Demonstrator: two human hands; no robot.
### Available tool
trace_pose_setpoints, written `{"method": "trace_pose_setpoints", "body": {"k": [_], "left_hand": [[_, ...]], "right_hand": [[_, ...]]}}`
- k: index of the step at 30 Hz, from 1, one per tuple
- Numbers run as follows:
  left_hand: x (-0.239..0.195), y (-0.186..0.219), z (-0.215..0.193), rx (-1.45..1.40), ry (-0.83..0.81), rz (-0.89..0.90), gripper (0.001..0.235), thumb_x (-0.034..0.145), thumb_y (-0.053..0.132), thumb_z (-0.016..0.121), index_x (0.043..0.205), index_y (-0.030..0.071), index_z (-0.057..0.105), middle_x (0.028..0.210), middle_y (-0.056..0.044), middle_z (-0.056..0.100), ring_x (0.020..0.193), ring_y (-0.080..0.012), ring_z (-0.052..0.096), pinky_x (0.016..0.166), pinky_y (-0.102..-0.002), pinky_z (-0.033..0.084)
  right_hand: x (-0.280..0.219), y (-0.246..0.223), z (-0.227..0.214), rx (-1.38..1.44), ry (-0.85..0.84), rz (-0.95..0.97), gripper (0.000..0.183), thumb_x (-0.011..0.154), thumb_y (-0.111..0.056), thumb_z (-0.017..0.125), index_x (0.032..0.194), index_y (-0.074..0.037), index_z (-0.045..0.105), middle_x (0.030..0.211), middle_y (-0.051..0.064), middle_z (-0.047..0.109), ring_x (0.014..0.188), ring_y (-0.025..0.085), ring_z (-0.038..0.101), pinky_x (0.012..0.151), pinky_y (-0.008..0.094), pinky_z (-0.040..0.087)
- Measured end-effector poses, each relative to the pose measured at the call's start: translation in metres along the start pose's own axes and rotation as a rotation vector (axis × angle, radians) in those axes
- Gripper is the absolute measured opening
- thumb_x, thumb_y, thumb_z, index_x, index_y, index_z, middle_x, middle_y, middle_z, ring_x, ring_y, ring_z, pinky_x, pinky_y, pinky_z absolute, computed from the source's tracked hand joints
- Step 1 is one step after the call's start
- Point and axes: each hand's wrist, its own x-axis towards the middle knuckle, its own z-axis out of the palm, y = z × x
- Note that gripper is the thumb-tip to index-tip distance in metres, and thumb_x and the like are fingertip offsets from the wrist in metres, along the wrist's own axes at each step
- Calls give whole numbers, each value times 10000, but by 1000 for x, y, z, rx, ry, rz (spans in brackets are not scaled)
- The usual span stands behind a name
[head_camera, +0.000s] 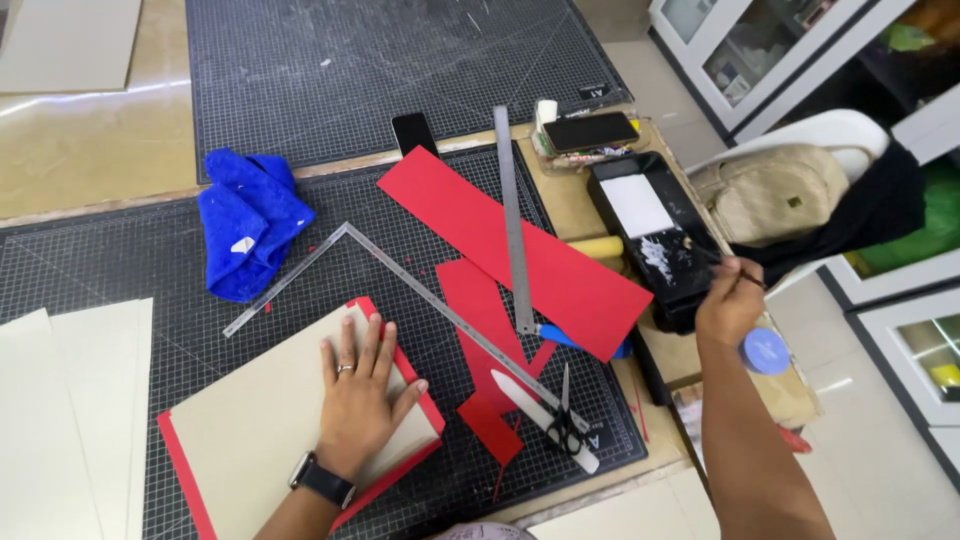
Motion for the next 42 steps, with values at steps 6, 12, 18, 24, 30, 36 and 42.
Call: {"method": "trace_pose_setpoints", "body": {"k": [6,12,18,24,30,36,42], "left_hand": [[0,1,-5,-31,-8,-5,870,879,680,463,1518,95,384,1610,-105,347,1535,-400,188,1210,-619,149],[1,0,-9,-19,-15,-4,889,879,690,445,1545,112,335,1636,-99,295,1550,-378,154,1224,-597,128],[0,0,-7,-18,-13,7,892,879,689,435,1549,111,324,1651,-100,265,1553,-383,144,1224,-600,131],[-1,1,-6,-37,-39,-8,884,893,694,425,1541,99,336,1646,-106,268,1544,-390,144,1216,-603,118],[2,4,-3,-29,-41,-14,884,896,711,445,1525,95,364,1624,-129,296,1521,-421,161,1200,-611,124],[7,7,-5,-76,-27,-20,832,919,671,461,1493,69,423,1582,-143,361,1483,-455,209,1162,-660,155],[7,8,-2,-143,-56,13,794,973,611,406,1497,15,399,1588,-177,343,1498,-425,201,1194,-620,117]], "right_hand": [[27,-3,64,-34,-288,-153,211,1105,-233,489,1077,-76,627,917,109,729,849,380,680,751,495,486],[27,-2,70,-73,-364,-131,365,1111,-338,429,1057,-48,645,874,206,682,797,470,639,696,543,457],[29,-13,22,-16,-257,-97,294,1101,-219,441,1051,-20,652,891,109,712,873,374,654,800,483,469],[8,8,31,-30,-404,-41,239,1085,-269,504,1071,-68,633,912,134,706,852,378,655,772,468,470],[6,32,38,-44,-322,-158,302,1172,-244,476,1094,-34,679,919,126,734,882,332,697,810,436,503],[8,48,48,114,-269,16,266,1204,-178,419,1138,8,598,880,150,677,691,249,619,611,376,475],[-11,-54,66,794,-199,343,227,1170,-361,537,1071,-184,435,924,20,547,791,115,610,591,230,450]]}}
